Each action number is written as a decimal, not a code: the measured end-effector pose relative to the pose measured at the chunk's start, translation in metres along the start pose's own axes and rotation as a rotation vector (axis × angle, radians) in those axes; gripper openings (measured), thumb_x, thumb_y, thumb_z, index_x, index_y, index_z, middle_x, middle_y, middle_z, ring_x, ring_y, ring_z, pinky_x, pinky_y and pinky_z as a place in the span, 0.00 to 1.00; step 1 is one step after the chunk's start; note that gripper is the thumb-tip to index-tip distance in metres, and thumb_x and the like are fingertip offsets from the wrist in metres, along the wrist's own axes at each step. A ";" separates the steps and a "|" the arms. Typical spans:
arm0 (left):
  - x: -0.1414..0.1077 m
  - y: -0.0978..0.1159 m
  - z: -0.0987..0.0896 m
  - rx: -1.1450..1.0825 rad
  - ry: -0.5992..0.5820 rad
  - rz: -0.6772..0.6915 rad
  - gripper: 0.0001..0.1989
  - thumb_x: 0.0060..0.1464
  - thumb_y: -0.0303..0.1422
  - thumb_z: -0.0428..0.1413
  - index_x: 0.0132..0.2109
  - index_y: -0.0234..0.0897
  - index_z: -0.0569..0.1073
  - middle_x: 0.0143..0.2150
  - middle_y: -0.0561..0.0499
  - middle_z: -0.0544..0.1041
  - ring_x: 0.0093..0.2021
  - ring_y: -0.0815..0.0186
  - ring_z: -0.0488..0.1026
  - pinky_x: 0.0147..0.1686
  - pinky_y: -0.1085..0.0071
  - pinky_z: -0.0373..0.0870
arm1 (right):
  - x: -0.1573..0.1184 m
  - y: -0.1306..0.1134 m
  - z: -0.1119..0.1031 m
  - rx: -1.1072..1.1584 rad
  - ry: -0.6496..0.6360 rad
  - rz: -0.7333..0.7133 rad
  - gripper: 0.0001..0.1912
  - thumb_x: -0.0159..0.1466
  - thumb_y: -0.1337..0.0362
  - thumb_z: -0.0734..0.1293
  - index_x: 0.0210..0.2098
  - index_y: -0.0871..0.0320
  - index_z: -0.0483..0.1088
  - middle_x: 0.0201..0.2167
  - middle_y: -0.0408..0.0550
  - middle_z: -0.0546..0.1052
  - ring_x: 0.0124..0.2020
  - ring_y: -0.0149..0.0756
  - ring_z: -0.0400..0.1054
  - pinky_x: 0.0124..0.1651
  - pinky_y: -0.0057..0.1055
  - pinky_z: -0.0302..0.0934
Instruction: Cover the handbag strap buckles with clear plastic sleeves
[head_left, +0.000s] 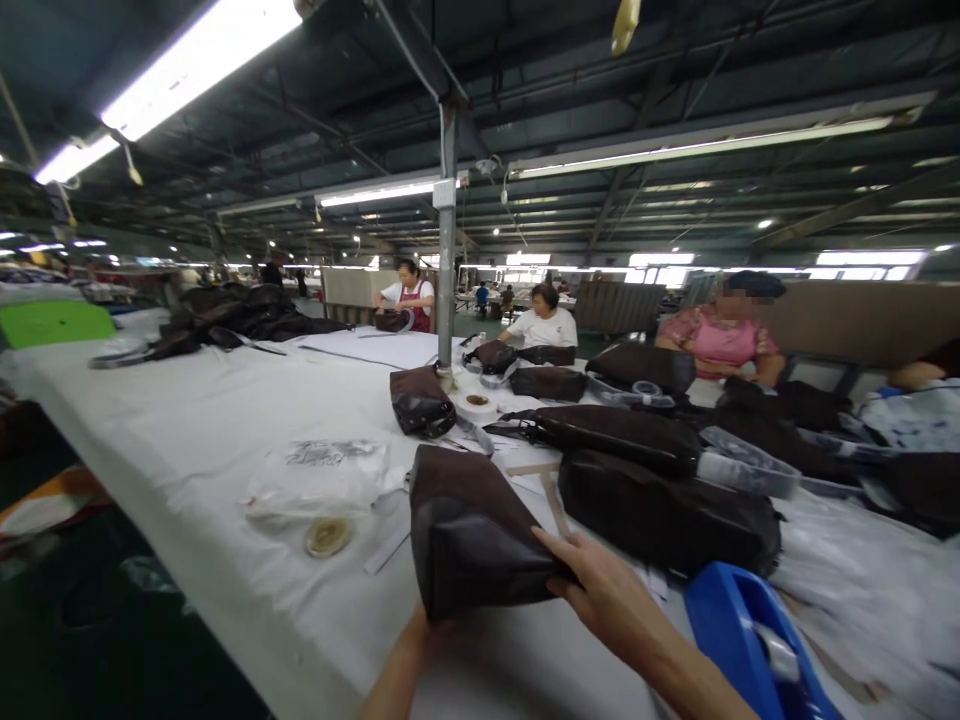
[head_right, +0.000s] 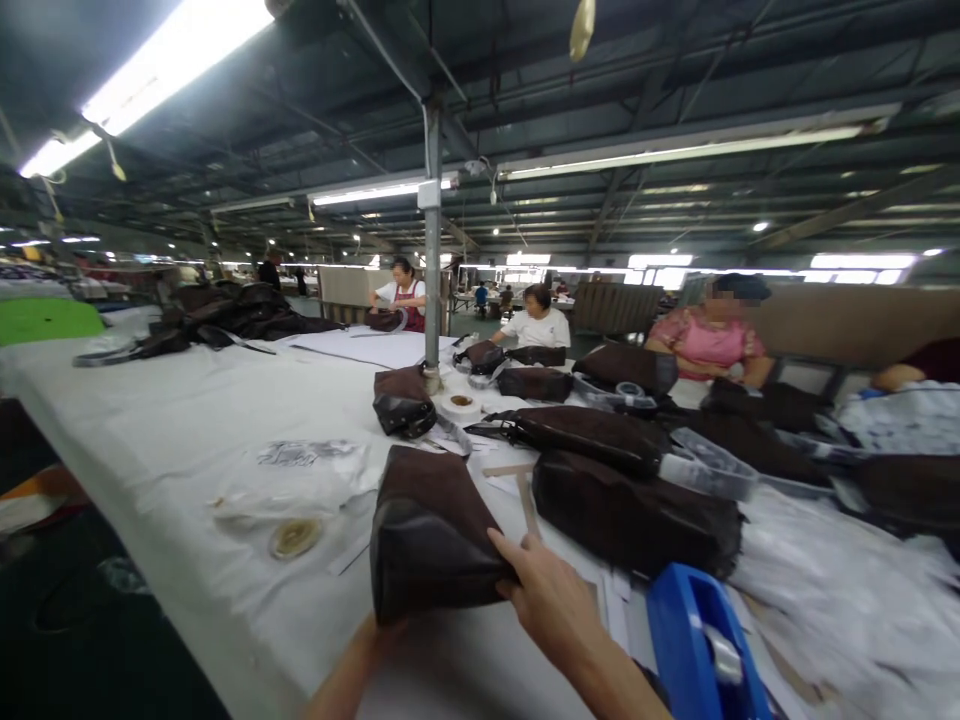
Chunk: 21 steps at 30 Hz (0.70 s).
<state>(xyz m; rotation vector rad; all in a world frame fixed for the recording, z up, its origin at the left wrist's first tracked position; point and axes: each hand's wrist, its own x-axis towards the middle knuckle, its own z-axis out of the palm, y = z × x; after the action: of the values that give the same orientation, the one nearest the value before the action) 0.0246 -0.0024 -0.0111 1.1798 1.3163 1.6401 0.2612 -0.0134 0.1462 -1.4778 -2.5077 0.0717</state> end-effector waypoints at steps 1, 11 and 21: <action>-0.003 0.005 -0.011 -0.035 -0.038 -0.068 0.23 0.54 0.48 0.56 0.50 0.36 0.72 0.51 0.41 0.74 0.52 0.53 0.71 0.52 0.53 0.68 | -0.007 0.010 0.008 0.000 0.020 -0.013 0.30 0.59 0.69 0.62 0.60 0.45 0.64 0.41 0.48 0.75 0.38 0.40 0.73 0.38 0.30 0.65; -0.035 0.101 -0.052 -0.258 -0.215 -0.587 0.30 0.54 0.55 0.48 0.60 0.48 0.64 0.55 0.47 0.74 0.49 0.55 0.74 0.45 0.57 0.72 | -0.051 0.011 0.058 -0.409 0.383 -0.330 0.31 0.54 0.82 0.58 0.52 0.51 0.69 0.43 0.52 0.77 0.27 0.37 0.73 0.33 0.33 0.67; -0.025 0.056 0.047 -0.232 -0.028 -0.426 0.45 0.41 0.36 0.62 0.65 0.32 0.53 0.59 0.34 0.66 0.46 0.55 0.74 0.40 0.65 0.72 | -0.044 -0.019 -0.008 -0.283 0.735 -0.595 0.17 0.66 0.75 0.54 0.42 0.56 0.72 0.47 0.49 0.77 0.51 0.40 0.69 0.47 0.35 0.60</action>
<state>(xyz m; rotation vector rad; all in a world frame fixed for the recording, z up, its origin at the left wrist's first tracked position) 0.0780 -0.0229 0.0407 0.7222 1.2202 1.4106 0.2672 -0.0613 0.1496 -0.5828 -2.2382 -0.7943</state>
